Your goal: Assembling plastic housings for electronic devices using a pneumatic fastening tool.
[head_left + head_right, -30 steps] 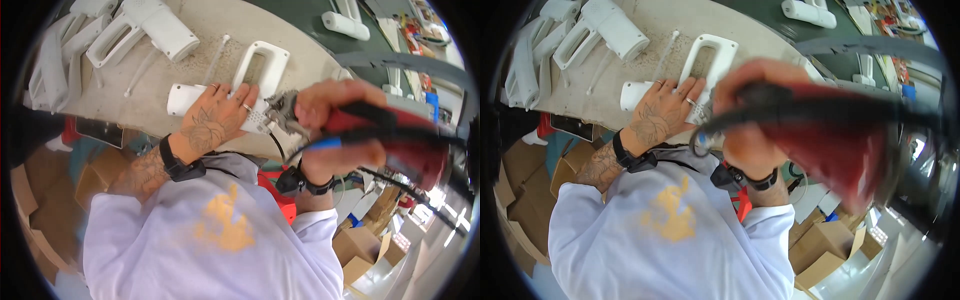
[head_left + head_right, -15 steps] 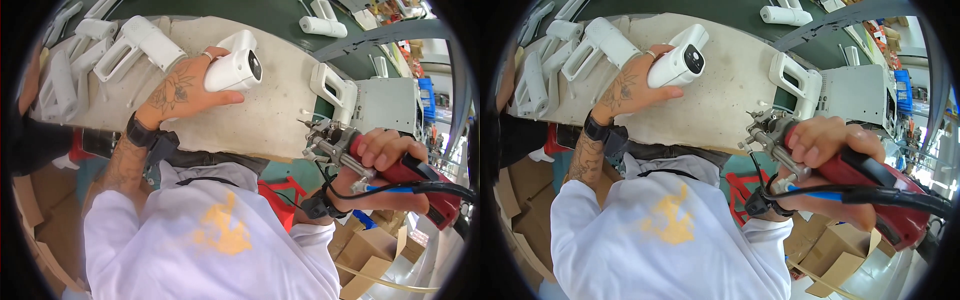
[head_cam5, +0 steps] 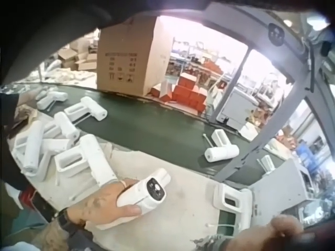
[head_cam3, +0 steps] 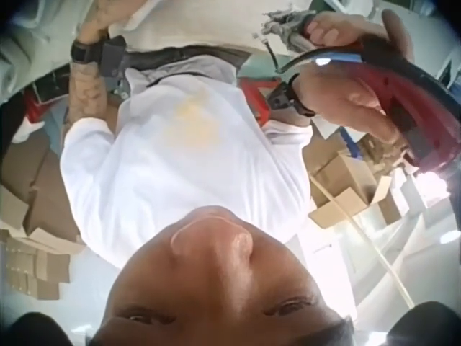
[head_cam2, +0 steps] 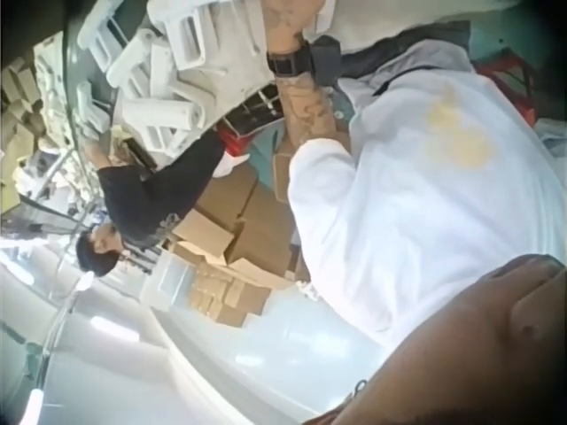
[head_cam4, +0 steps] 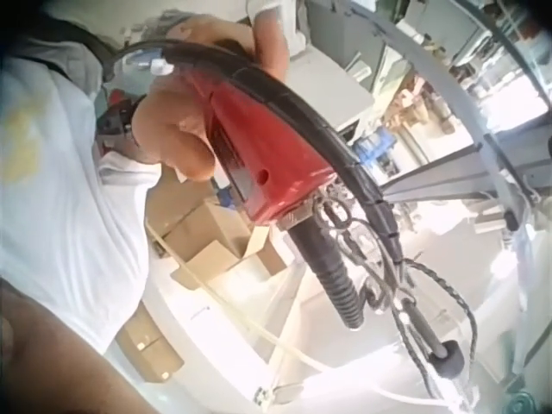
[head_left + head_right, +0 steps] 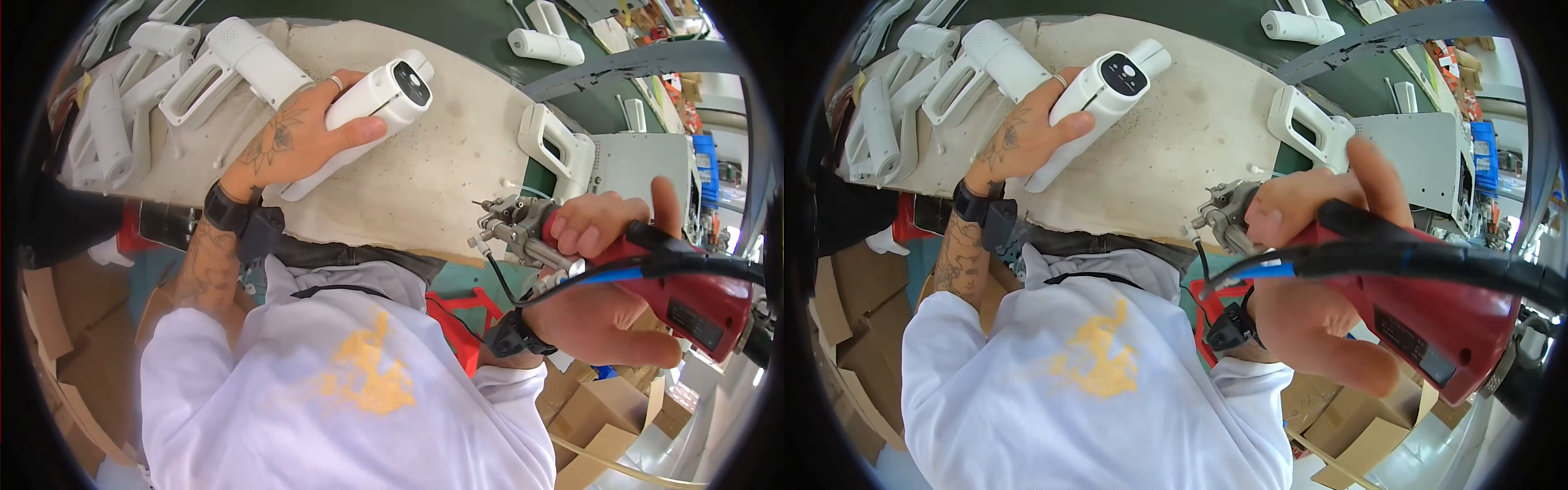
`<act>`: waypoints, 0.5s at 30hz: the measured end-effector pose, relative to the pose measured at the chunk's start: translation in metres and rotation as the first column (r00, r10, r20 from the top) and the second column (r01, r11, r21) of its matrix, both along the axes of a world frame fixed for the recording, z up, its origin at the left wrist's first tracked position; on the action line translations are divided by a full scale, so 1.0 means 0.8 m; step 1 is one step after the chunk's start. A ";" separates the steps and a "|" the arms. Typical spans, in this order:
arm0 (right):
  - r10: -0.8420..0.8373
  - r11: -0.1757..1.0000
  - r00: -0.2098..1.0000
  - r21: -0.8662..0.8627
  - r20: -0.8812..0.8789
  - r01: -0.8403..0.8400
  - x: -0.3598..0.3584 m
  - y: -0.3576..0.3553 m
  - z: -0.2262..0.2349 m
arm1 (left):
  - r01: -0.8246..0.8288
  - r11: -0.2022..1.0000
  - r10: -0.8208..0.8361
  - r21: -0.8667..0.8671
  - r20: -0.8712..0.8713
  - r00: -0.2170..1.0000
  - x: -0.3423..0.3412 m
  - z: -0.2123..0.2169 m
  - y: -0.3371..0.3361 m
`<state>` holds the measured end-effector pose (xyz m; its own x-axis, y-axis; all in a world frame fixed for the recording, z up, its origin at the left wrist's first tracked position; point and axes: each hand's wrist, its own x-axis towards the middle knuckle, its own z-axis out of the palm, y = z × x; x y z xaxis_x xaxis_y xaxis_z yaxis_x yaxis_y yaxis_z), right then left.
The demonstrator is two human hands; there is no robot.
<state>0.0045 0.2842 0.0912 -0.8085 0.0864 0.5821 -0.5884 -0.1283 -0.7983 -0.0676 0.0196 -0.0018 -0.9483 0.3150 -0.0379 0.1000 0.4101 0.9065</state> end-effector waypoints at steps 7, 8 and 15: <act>0.193 0.951 0.981 -0.252 0.032 -0.179 0.000 -0.003 -0.015 | -0.020 0.939 -0.085 -0.342 -0.290 0.953 0.031 -0.019 0.027; 0.181 0.976 0.982 -0.132 0.056 -0.172 0.002 0.004 -0.012 | -0.049 0.889 -0.145 -0.455 -0.381 0.913 0.038 -0.031 0.032; 0.401 0.916 0.914 0.002 -0.061 -0.402 0.002 0.003 -0.007 | -0.108 0.781 -0.230 -0.615 -0.444 0.866 0.062 -0.045 0.047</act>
